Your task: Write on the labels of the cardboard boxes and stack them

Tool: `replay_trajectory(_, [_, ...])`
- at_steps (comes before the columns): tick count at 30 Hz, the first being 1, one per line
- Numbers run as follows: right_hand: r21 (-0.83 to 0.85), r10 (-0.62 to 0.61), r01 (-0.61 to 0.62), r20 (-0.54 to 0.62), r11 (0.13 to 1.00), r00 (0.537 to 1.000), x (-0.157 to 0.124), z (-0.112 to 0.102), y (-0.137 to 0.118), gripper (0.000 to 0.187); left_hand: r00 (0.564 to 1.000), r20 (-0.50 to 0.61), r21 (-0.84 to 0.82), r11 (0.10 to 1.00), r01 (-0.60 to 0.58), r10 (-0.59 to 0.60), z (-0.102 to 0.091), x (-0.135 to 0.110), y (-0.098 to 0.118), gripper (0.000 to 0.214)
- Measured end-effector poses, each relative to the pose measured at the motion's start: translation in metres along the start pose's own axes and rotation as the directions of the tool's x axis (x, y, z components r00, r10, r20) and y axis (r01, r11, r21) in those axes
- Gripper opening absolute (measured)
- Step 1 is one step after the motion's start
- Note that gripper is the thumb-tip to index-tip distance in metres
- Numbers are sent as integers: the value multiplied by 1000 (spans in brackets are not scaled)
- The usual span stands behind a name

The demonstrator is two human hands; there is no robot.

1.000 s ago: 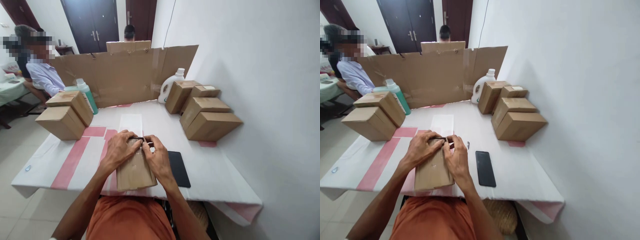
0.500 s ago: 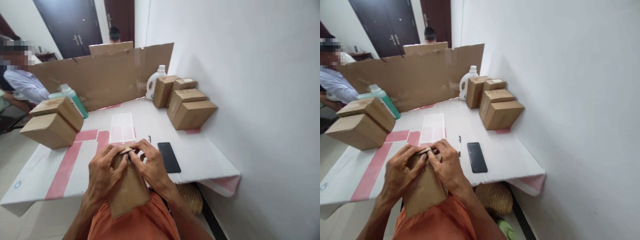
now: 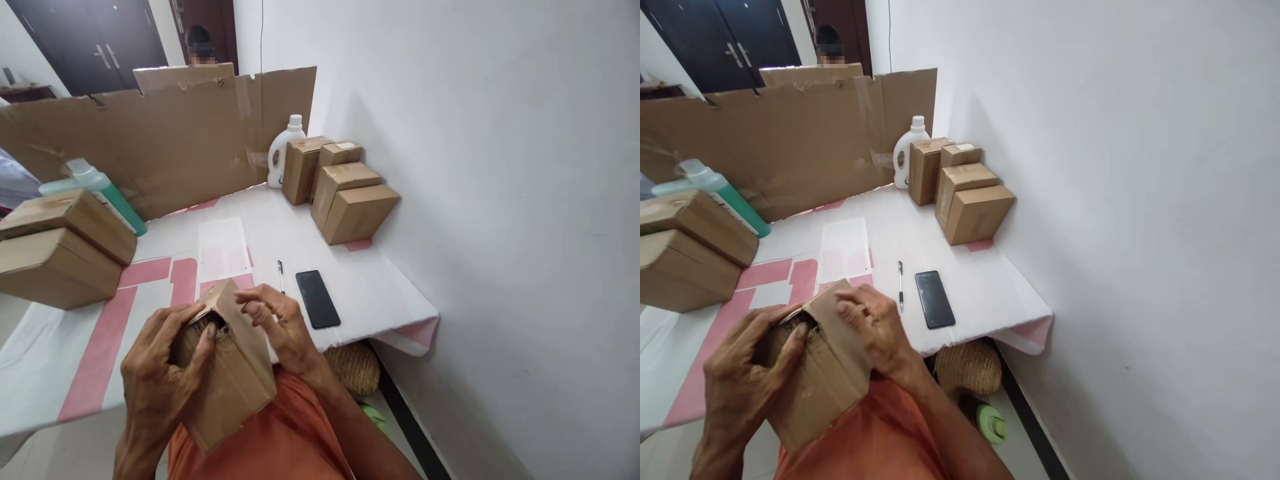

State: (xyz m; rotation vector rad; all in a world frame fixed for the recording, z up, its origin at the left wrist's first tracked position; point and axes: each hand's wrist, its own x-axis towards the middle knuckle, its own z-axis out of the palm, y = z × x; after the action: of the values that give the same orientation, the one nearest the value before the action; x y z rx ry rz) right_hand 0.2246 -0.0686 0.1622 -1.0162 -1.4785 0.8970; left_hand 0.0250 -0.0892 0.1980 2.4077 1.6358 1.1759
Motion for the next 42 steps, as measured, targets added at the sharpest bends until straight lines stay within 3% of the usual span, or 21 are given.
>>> replay_trajectory(2, [-193,159,-175,-95,966,983,3,-17,25,30,1000,-1,1,1000,3,-3,2,2,1,19])
replay_trajectory(3, [-337,233,-269,-144,902,962,5,-25,38,27,1000,-1,1,1000,-1,1,3,3,2,20])
replay_trajectory(5, [-572,393,-439,-211,693,895,9,-37,63,21,1000,0,7,1000,-8,8,5,3,2,21])
replay_trajectory(7, [-667,525,-537,-248,516,814,14,-41,83,24,1000,1,20,1000,-18,18,6,4,3,23])
replay_trajectory(10, [-674,606,-591,-261,443,751,21,-37,102,27,999,-1,41,998,-37,37,7,5,4,24])
replay_trajectory(15, [-597,605,-606,-237,527,760,31,-33,118,10,998,47,66,997,-46,43,10,13,5,31])
replay_trajectory(18, [-500,581,-592,-201,632,789,32,-40,111,18,992,110,119,990,-81,68,12,20,4,45])
replay_trajectory(20, [-262,527,-557,-179,788,831,29,-47,92,26,985,146,137,984,-115,94,13,24,5,55])
replay_trajectory(22, [135,445,-427,-166,894,880,25,-52,64,30,978,175,137,981,-140,115,15,28,7,60])
replay_trajectory(24, [416,373,-283,-152,864,915,21,-53,33,32,971,204,134,979,-156,126,18,32,11,61])
replay_trajectory(25, [457,348,-254,-134,853,928,19,-53,19,32,967,219,133,978,-159,128,20,33,13,61])
replay_trajectory(27, [452,302,-229,-96,862,948,14,-50,-3,29,962,244,130,979,-158,122,23,34,17,61])
replay_trajectory(30, [404,238,-182,-93,896,967,7,-43,-16,24,960,264,125,983,-135,98,25,35,21,61])
replay_trajectory(35, [309,144,-92,-151,947,978,0,-34,-13,20,958,268,95,988,-126,96,26,37,20,60])
replay_trajectory(42, [157,79,-60,-118,986,990,1,-28,-11,13,954,289,59,993,-98,77,27,38,19,59])
